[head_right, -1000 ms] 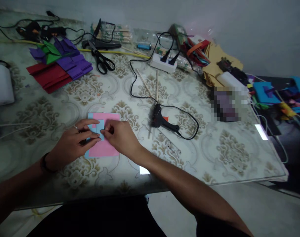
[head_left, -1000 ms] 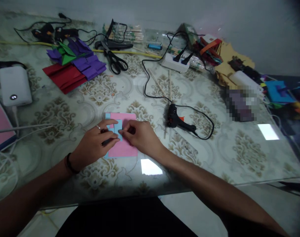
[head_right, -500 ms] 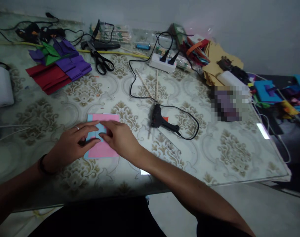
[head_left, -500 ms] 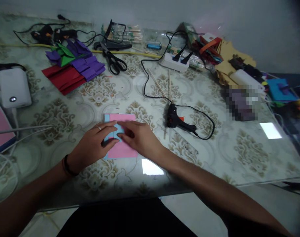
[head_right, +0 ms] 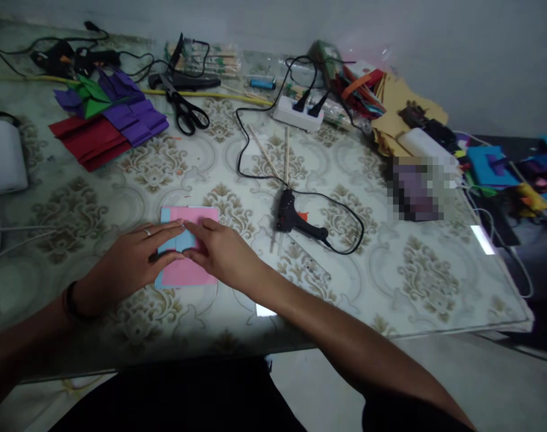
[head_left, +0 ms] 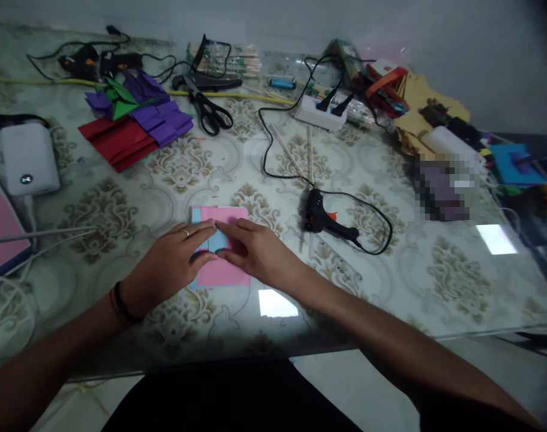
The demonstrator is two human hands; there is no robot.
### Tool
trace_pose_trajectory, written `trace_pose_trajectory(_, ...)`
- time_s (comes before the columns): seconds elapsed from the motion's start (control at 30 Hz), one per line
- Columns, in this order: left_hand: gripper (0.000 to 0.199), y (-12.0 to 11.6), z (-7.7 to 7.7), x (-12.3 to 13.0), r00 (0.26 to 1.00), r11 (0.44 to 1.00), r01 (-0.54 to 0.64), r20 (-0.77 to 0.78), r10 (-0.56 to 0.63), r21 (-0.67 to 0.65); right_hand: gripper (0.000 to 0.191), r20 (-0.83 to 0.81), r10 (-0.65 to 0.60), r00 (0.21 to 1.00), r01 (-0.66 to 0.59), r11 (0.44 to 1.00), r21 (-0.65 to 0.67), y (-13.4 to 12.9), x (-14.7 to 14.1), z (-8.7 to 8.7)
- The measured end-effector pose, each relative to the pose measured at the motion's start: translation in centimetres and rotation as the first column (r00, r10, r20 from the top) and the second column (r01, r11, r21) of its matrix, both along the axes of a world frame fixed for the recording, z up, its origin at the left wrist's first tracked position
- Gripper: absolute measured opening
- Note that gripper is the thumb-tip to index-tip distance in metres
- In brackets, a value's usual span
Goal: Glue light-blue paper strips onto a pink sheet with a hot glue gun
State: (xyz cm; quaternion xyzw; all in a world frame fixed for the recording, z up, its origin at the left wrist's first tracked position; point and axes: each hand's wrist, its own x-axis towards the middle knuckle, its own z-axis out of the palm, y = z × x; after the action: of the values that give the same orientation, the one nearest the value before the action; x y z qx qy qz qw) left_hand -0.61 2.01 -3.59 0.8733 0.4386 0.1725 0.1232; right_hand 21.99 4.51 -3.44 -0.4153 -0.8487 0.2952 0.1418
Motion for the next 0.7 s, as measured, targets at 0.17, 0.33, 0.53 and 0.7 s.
trace_pose_trajectory(0.17, 0.043, -0.1, 0.8, 0.4, 0.993, 0.999, -0.032, -0.118, 0.027, -0.039, 0.061, 0.154, -0.025, 0.988, 0.032, 0.999, -0.041, 0.0, -0.1, 0.8)
trace_pose_trajectory(0.33, 0.041, -0.7, 1.9, 1.0, 0.961, 0.998, -0.041, -0.272, 0.050, 0.037, 0.061, 0.215, -0.026, 0.976, 0.020, 0.999, 0.031, -0.8, -0.2, 1.0)
trace_pose_trajectory(0.53, 0.031, -1.6, 1.9, 0.1, 0.989, 0.984, 0.097, -0.128, -0.078, 0.151, 0.042, 0.135, -0.027, 0.990, -0.019, 0.942, 0.335, -3.0, 0.3, 0.8)
trace_pose_trajectory(0.7, 0.025, -1.4, 2.3, -1.5, 0.962, 0.962, 0.259, -0.110, -0.249, 0.083, 0.038, 0.063, 0.161, 0.985, -0.172, 0.887, 0.428, -3.8, 1.6, -0.2)
